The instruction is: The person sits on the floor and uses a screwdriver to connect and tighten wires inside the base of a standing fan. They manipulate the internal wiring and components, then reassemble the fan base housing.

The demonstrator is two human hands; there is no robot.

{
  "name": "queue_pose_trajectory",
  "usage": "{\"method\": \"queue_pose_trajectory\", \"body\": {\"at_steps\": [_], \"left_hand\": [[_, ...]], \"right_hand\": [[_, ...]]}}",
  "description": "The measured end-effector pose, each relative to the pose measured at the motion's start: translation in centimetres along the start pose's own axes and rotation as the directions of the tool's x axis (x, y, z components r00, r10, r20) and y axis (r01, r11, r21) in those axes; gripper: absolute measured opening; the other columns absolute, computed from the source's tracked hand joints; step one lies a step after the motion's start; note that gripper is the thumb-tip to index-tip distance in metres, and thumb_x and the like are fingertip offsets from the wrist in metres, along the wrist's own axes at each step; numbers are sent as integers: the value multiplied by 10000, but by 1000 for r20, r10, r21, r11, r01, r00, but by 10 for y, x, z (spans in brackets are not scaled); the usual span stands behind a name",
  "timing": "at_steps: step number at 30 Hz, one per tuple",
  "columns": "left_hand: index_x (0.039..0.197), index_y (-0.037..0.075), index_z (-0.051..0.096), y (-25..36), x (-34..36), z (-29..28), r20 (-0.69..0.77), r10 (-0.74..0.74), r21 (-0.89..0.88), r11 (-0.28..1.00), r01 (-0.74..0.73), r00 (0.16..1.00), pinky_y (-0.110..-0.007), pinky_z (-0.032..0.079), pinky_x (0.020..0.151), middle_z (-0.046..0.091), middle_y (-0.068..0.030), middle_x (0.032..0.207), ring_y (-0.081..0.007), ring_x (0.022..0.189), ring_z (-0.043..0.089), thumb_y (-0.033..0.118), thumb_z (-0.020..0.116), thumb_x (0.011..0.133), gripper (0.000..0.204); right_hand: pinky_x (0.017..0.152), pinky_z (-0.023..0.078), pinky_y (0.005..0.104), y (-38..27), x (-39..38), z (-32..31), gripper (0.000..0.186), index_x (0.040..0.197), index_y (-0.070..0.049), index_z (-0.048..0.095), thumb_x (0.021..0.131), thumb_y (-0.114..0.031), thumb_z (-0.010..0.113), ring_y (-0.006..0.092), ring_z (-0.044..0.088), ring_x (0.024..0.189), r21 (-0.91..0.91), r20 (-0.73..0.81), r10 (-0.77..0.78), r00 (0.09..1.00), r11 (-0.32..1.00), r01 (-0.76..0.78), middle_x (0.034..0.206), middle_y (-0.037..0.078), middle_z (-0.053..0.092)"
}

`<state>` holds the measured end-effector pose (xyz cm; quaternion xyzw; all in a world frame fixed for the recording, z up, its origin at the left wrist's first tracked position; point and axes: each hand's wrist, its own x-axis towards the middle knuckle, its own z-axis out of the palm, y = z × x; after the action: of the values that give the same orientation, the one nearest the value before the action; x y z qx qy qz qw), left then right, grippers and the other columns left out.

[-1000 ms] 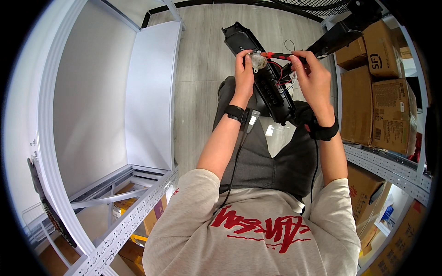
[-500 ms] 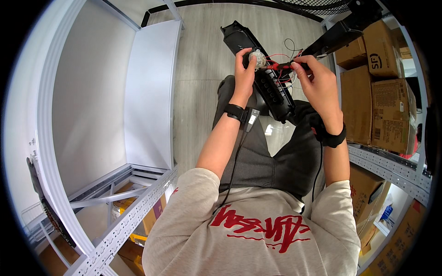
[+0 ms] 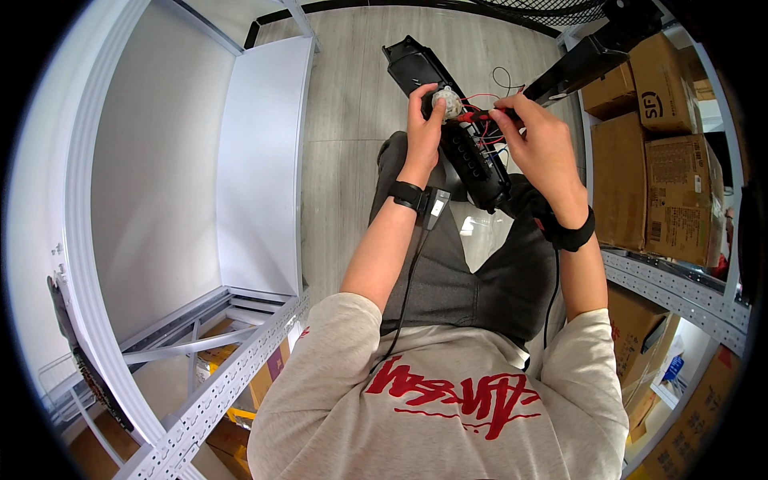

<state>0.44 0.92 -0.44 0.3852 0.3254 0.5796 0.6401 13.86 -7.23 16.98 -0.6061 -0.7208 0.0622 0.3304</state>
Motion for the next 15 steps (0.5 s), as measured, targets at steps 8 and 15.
{"method": "queue_pose_trajectory", "body": {"at_steps": [8, 15], "left_hand": [[1275, 73, 544, 1, 0, -1, 11, -45, -34, 998, 46, 999, -310, 416, 1010, 533, -55, 1278, -170, 1173, 512, 113, 610, 985, 300], [1276, 74, 545, -3, 1, -1, -3, -10, 27, 1000, 10, 1000, -316, 409, 1020, 537, -58, 1282, -180, 1192, 507, 116, 606, 984, 301]], "right_hand": [[575, 531, 393, 0, 3, 5, 228, 943, -52, 641, 897, -258, 727, 322, 689, 695, -209, 44, -55, 998, 976, 63, 770, 128, 693], [599, 535, 396, -6, 9, 5, 244, 980, -32, 615, 905, -241, 717, 343, 683, 698, -4, -16, 19, 1000, 1000, -20, 761, 146, 683]]}}
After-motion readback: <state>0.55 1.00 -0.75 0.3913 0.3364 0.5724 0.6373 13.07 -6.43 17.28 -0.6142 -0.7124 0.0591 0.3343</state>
